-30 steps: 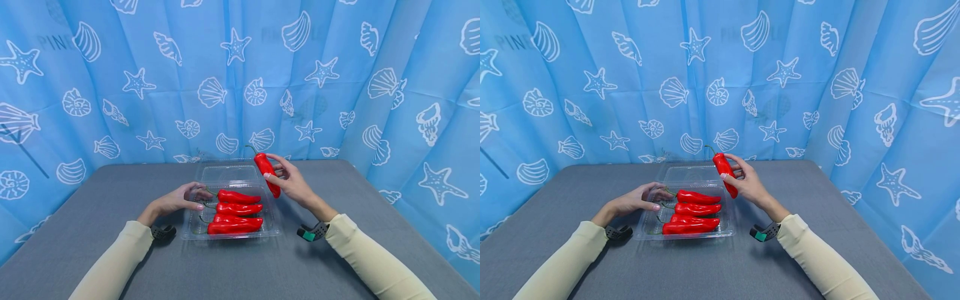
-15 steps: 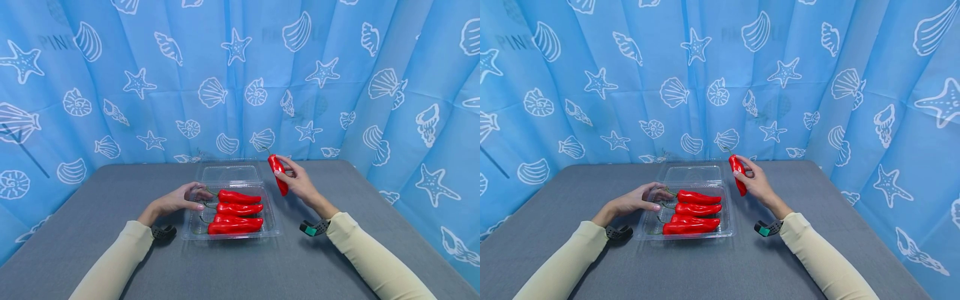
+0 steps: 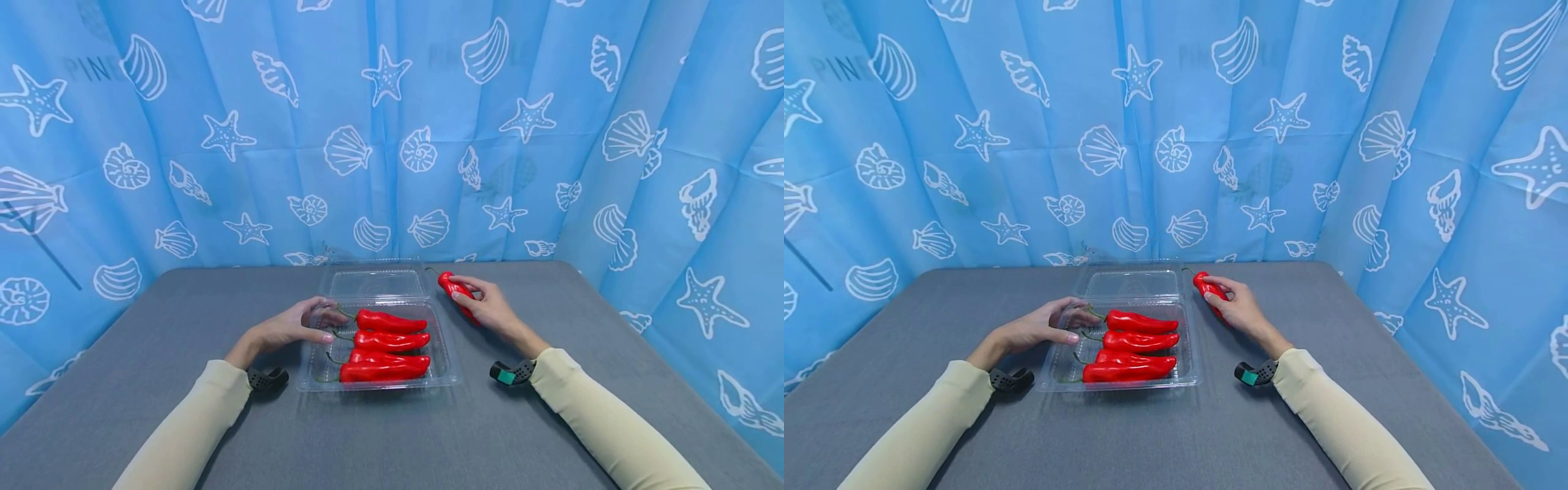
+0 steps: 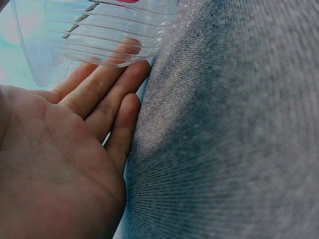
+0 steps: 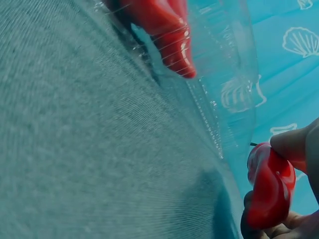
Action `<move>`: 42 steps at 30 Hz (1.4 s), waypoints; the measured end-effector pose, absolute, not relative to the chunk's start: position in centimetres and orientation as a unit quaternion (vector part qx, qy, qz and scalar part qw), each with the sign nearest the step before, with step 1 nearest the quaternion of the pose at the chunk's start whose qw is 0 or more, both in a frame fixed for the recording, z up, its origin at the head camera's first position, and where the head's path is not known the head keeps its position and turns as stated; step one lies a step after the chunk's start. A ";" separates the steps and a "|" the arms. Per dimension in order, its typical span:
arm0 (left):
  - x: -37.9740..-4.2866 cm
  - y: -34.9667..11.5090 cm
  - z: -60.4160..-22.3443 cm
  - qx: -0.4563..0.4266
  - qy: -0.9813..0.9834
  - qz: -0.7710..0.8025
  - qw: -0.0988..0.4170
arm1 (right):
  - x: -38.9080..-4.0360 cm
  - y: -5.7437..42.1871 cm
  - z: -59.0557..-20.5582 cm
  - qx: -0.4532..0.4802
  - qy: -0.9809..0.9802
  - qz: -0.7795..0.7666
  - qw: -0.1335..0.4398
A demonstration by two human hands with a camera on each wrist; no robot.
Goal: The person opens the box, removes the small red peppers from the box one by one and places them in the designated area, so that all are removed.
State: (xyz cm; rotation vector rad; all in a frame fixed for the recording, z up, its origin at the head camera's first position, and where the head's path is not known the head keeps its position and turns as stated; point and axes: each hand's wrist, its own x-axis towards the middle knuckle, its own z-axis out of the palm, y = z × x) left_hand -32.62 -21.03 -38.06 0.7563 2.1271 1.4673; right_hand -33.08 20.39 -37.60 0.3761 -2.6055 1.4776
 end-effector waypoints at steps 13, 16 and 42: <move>-32.7 -21.1 -38.2 0.275 0.771 0.530 0.221 | -33.7 20.5 -38.8 0.103 -0.868 0.481 0.072; -32.7 -21.0 -38.2 0.274 0.771 0.531 0.220 | -33.8 20.6 -38.9 0.101 -0.870 0.476 0.079; -32.6 -21.0 -38.1 0.272 0.772 0.531 0.221 | -33.4 20.6 -39.4 0.103 -0.913 0.381 0.103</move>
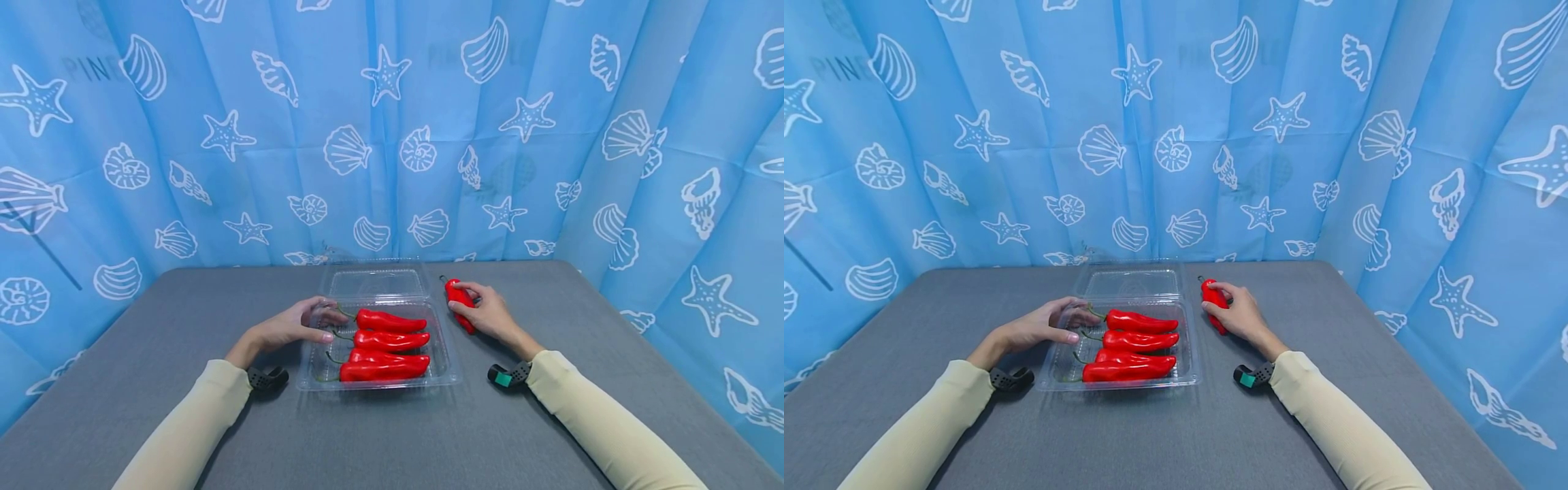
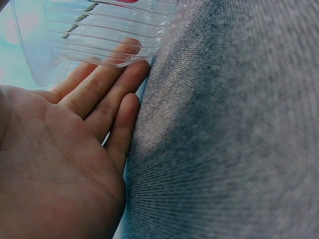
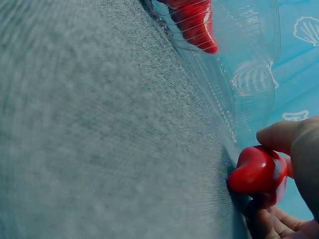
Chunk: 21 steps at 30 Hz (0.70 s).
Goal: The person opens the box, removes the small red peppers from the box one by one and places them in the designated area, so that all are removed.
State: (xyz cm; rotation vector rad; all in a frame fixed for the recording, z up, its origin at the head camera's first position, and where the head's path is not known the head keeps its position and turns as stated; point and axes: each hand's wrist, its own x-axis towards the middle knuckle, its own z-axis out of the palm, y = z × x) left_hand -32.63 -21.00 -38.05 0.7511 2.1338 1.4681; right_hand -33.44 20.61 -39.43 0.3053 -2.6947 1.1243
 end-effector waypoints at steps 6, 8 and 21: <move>-32.7 -21.0 -38.2 0.273 0.772 0.530 0.220 | -33.3 20.5 -39.3 0.100 -0.915 0.378 0.105; -32.7 -21.0 -38.2 0.270 0.774 0.529 0.220 | -33.3 20.5 -39.3 0.095 -0.914 0.382 0.101; -32.8 -21.1 -38.2 0.271 0.773 0.529 0.223 | -33.3 20.5 -38.9 0.087 -0.913 0.388 0.088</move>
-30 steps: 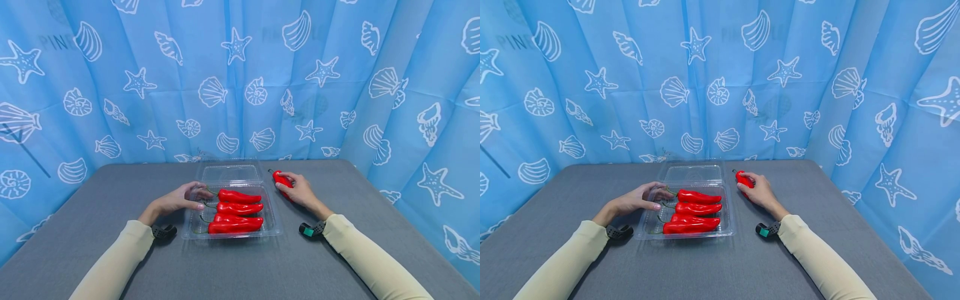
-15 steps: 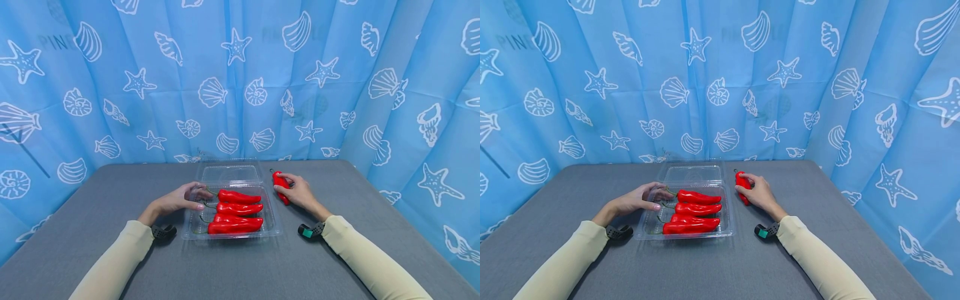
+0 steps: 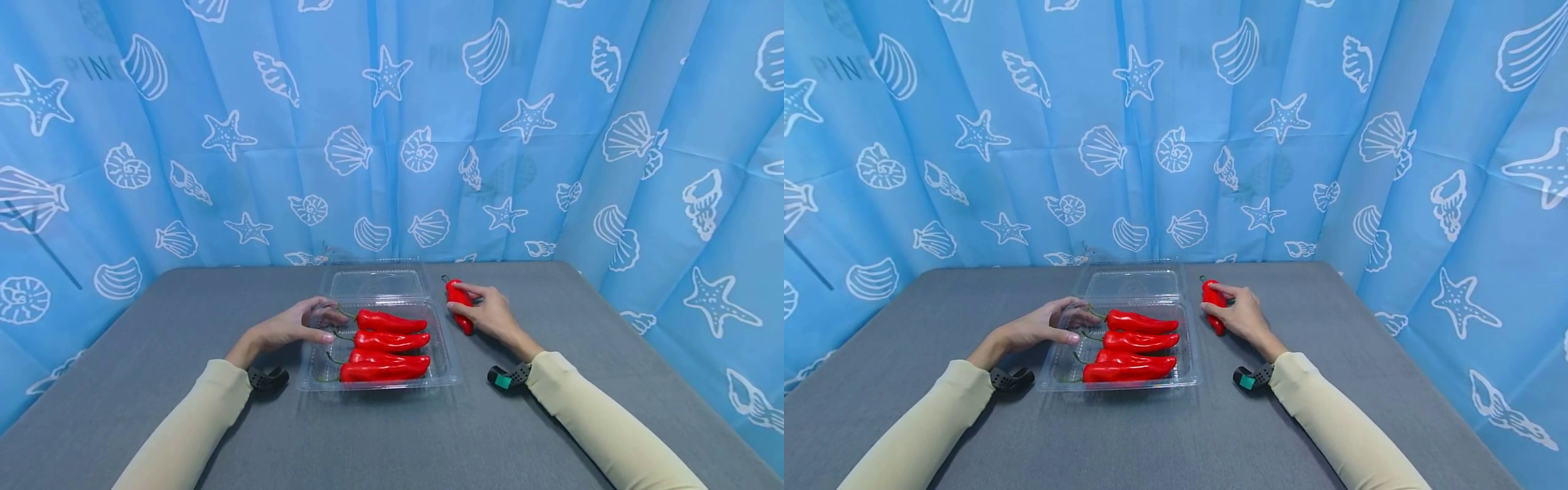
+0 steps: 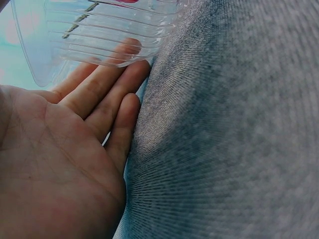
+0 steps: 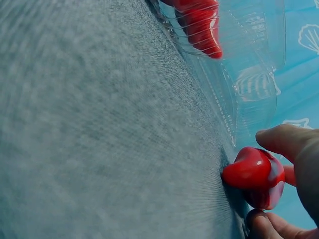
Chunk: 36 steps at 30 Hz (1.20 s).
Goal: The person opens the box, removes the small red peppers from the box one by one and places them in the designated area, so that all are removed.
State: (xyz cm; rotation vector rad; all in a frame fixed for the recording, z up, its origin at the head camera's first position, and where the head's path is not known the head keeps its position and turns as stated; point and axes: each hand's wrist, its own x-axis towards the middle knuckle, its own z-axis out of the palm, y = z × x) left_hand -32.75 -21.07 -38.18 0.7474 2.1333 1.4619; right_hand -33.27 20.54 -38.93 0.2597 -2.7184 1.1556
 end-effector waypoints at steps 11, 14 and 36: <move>-32.7 -21.1 -38.1 0.274 0.774 0.527 0.221 | -33.4 20.5 -38.6 0.096 -0.913 0.383 0.098; -32.7 -21.0 -38.1 0.273 0.774 0.526 0.220 | -33.3 20.6 -38.2 0.094 -0.914 0.382 0.101; -32.7 -21.1 -38.1 0.279 0.774 0.525 0.218 | -29.8 16.7 -33.8 0.186 -0.888 0.402 0.124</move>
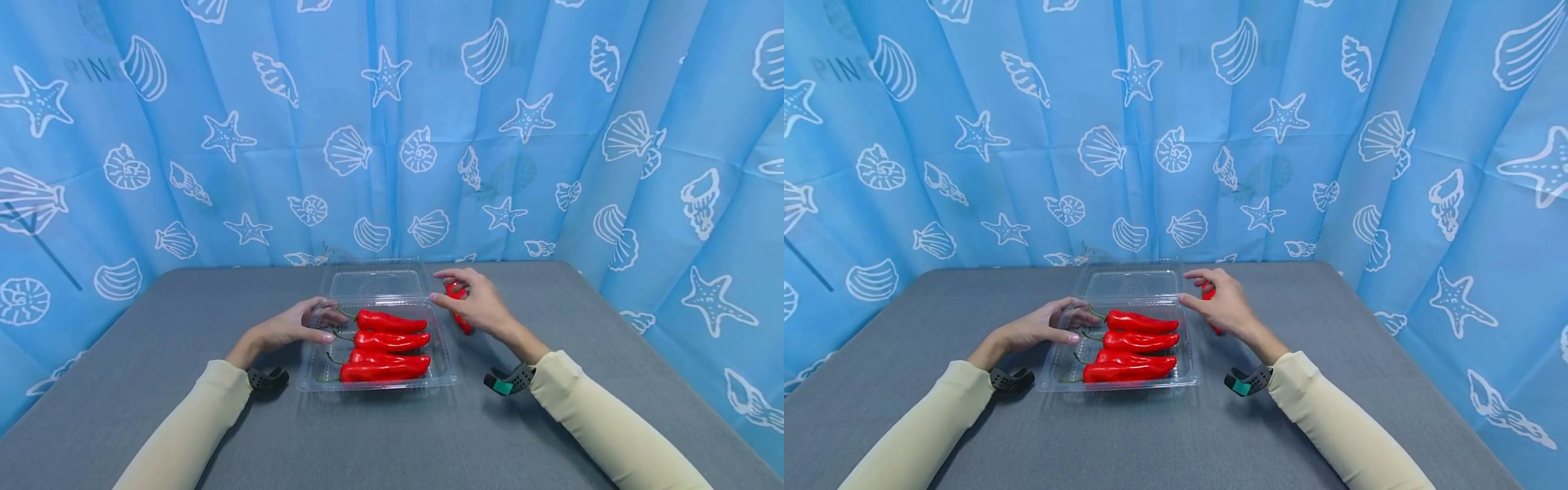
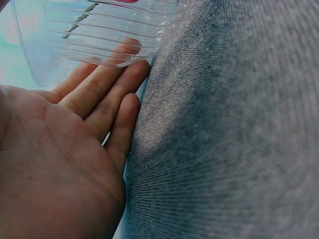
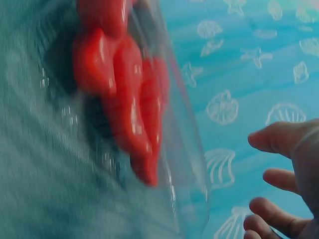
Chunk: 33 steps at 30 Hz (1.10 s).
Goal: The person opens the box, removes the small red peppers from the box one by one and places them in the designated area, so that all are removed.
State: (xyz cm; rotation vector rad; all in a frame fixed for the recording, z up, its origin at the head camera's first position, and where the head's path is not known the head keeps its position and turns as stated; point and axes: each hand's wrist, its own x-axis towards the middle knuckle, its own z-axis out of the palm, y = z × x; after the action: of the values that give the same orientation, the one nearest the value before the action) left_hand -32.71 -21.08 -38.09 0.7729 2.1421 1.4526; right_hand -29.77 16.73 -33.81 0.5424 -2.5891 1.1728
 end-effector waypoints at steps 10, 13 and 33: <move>-32.7 -21.1 -38.1 0.282 0.773 0.525 0.219 | -27.2 14.6 -33.3 0.339 -0.846 0.408 0.061; -32.7 -21.1 -38.1 0.281 0.774 0.524 0.219 | -26.5 14.1 -33.2 0.368 -0.836 0.406 0.030; -32.7 -21.1 -38.2 0.283 0.773 0.525 0.216 | -25.4 12.5 -34.0 0.443 -0.838 0.309 -0.073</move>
State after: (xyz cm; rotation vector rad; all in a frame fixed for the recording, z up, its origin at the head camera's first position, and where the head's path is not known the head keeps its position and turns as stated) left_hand -32.73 -21.08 -38.21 0.7850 2.1430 1.4557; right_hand -25.39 12.51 -34.04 1.4603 -2.7631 1.0185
